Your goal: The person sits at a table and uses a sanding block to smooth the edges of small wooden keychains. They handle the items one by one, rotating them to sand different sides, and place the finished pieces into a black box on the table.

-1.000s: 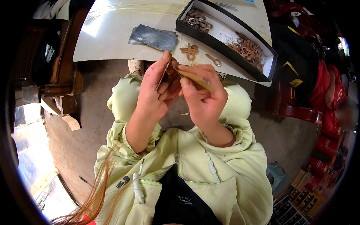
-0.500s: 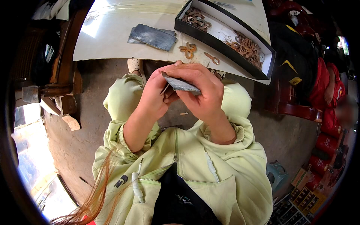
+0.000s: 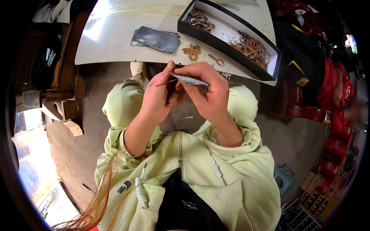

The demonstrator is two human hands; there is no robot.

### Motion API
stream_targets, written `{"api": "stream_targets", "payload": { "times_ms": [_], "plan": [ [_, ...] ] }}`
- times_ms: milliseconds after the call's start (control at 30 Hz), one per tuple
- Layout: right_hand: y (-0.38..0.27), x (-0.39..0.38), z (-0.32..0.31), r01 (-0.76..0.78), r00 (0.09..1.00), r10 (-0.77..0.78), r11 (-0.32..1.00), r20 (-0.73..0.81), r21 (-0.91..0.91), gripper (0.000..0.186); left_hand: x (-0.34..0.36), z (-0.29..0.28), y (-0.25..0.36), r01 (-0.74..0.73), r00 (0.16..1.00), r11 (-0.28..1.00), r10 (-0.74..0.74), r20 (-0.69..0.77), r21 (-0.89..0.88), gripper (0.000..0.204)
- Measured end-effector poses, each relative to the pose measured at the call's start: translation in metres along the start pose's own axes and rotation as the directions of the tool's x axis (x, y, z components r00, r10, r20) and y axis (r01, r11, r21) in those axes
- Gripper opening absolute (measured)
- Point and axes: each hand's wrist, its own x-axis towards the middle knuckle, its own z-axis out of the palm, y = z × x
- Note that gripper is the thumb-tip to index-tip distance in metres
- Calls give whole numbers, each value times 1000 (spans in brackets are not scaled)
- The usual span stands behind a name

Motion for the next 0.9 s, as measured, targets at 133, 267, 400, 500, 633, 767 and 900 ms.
{"api": "stream_targets", "payload": {
  "times_ms": [133,267,400,500,633,767,900],
  "plan": [
    [-2,1,2,83,996,-80,992,31,-92,18,1,-4,-4,6,1000,1000,-6,-26,2,54],
    [-2,-2,8,77,995,-86,985,-53,-155,15,-2,-1,-3,-15,999,997,17,-27,80,55],
    [4,-5,13,-80,972,86,996,-218,37,12,-3,-3,-6,-87,996,983,90,-14,163,53],
    [3,-4,12,-144,947,177,980,-268,140,12,-4,-3,-7,-182,983,977,182,12,108,40],
    [2,-2,10,-161,945,184,981,-271,106,13,-7,5,-6,-405,910,868,414,30,289,14],
    [4,-4,9,-103,973,119,991,-198,90,14,-7,2,-7,-494,851,771,524,41,402,12],
    [5,0,8,-77,974,124,969,-191,235,16,-8,1,-7,-565,789,703,613,34,432,7]
  ]
}}
